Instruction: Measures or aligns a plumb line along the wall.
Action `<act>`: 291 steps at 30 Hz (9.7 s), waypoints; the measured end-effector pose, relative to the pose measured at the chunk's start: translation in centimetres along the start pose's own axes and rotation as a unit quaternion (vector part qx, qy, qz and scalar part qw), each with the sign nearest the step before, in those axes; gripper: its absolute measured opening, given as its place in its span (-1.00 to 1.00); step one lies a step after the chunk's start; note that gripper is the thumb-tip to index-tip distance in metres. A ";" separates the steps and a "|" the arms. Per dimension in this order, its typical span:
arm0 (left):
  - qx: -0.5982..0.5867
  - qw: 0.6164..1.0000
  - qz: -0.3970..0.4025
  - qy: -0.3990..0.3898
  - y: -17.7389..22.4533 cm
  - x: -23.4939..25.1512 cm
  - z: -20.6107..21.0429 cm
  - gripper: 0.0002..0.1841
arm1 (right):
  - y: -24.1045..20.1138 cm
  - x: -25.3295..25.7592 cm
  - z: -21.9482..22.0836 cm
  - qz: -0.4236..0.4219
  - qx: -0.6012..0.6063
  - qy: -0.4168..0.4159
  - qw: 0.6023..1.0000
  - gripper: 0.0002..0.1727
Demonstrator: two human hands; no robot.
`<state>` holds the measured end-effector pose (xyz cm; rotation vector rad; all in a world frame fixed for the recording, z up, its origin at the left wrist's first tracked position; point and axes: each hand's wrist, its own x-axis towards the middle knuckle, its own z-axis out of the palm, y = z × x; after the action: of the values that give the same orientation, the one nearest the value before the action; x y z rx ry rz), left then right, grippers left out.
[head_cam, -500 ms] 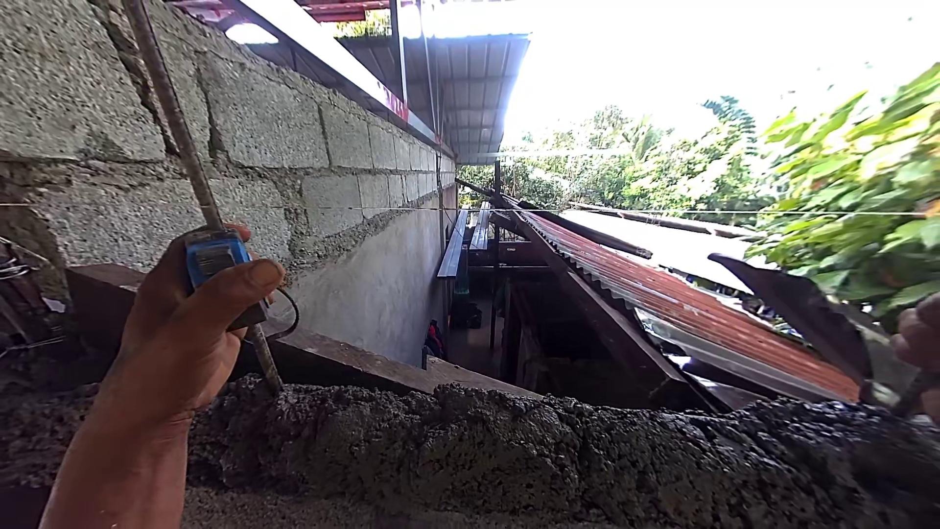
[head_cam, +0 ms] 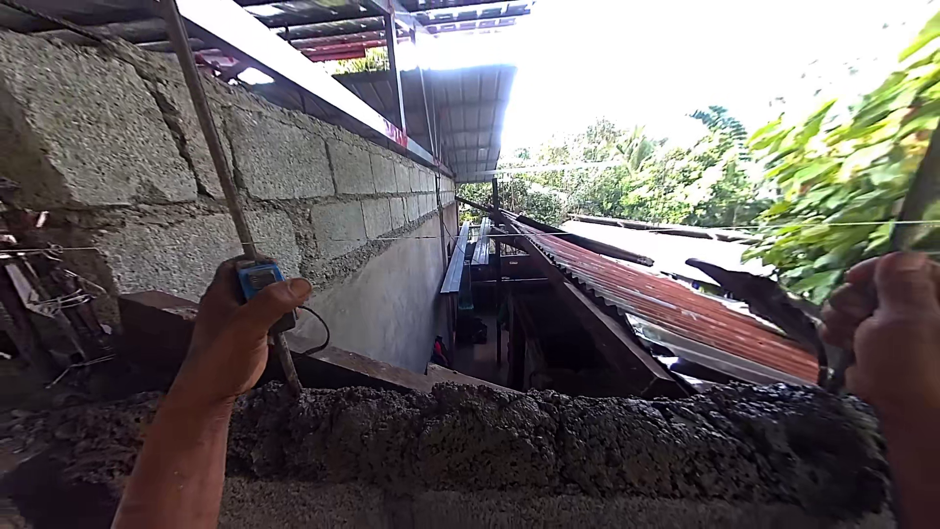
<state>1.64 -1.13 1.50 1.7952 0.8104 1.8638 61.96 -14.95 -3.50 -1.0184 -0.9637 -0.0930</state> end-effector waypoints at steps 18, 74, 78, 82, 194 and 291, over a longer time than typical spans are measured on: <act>0.000 1.000 -0.028 -0.005 0.8 -0.4 0.4 -0.31 | -1.1 -0.5 0.3 0.005 0.011 -0.016 1.000 -0.59; 0.016 1.000 -0.026 -0.003 0.9 -0.6 0.7 -0.23 | 1.5 1.0 -0.6 0.013 0.019 -0.020 1.000 -0.58; 0.015 1.000 -0.021 -0.004 0.8 -0.6 0.7 -0.22 | 1.4 0.9 -0.6 0.014 0.022 -0.021 0.999 -0.59; 0.017 1.000 -0.023 -0.004 0.9 -0.6 0.6 -0.24 | 1.4 0.9 -0.6 0.010 0.023 -0.020 0.999 -0.59; 0.015 1.000 -0.024 -0.011 0.9 -0.7 0.6 -0.25 | 3.0 1.5 -1.3 0.001 0.006 -0.022 1.000 -0.57; 0.013 1.000 -0.023 -0.010 0.6 -0.6 0.3 -0.22 | 3.2 1.6 -1.4 0.003 0.010 -0.019 1.000 -0.59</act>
<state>2.05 -1.93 1.41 1.7935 0.8654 1.8109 65.33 -13.65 -4.70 -1.0078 -0.9955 -0.0591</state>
